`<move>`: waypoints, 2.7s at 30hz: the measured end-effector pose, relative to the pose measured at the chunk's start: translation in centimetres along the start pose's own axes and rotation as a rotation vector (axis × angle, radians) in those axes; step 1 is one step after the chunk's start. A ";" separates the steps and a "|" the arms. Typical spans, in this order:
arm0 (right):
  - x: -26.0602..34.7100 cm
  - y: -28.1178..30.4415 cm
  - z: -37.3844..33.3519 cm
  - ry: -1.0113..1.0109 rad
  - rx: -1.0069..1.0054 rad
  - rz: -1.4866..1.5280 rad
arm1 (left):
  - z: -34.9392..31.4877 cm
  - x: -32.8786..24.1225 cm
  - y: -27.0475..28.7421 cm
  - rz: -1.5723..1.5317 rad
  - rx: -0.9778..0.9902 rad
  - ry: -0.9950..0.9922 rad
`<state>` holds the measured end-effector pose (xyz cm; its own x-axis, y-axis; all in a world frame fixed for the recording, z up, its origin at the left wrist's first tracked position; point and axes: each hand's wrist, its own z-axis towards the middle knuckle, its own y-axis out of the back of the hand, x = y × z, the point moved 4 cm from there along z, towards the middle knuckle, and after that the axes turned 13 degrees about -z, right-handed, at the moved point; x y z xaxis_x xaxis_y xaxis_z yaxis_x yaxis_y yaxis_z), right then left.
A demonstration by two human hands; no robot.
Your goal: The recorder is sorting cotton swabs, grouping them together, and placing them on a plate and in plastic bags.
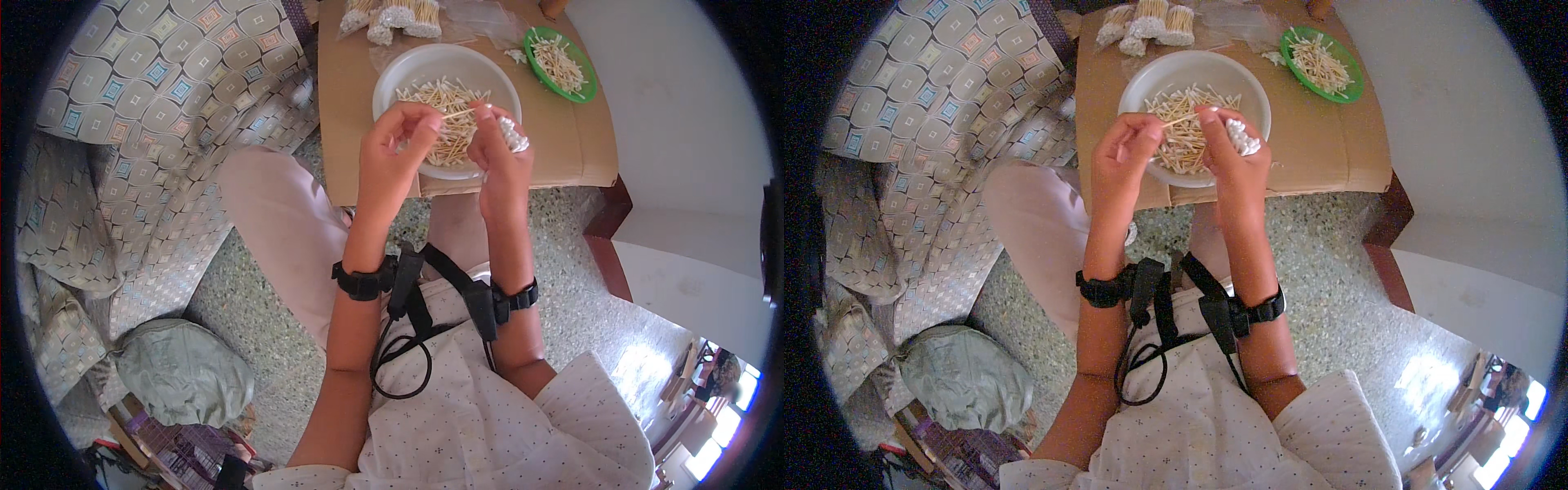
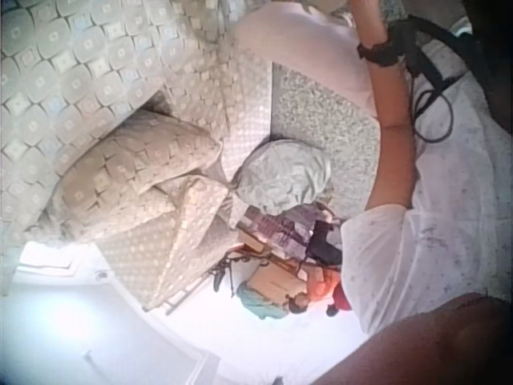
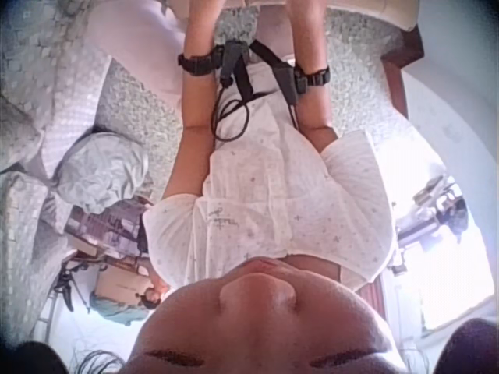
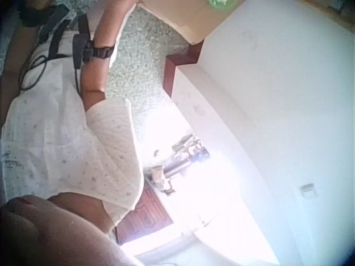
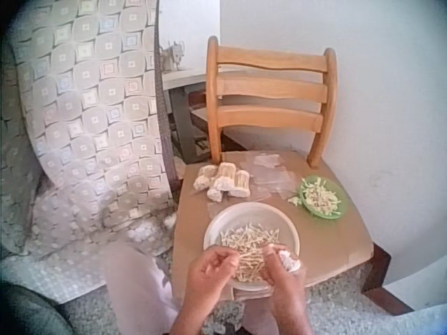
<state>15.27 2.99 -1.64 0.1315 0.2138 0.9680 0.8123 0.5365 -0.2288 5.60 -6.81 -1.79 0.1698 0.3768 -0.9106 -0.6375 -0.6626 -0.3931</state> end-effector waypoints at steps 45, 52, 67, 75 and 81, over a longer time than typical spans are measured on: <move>-0.5 -0.3 0.2 0.218 0.024 0.217 | -0.7 -1.7 -2.8 0.404 0.252 -0.444; 0.3 0.7 0.5 -0.005 -0.191 0.414 | 0.0 -0.8 0.4 0.460 0.135 -0.288; -0.5 2.2 1.1 -0.092 0.031 0.542 | 0.9 1.9 -0.7 1.069 0.342 -0.332; -0.9 2.2 1.0 -0.122 -0.027 0.540 | 1.9 1.5 -0.7 0.993 0.306 -0.393; -1.1 1.7 1.0 -0.152 -0.018 0.372 | 2.0 -1.3 -1.1 0.776 0.069 -0.413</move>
<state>15.94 4.54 -3.21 0.3341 0.5103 0.7924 0.7350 0.3852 -0.5580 4.61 -5.26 0.09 -0.6064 0.0497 -0.7936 -0.5070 -0.7931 0.3376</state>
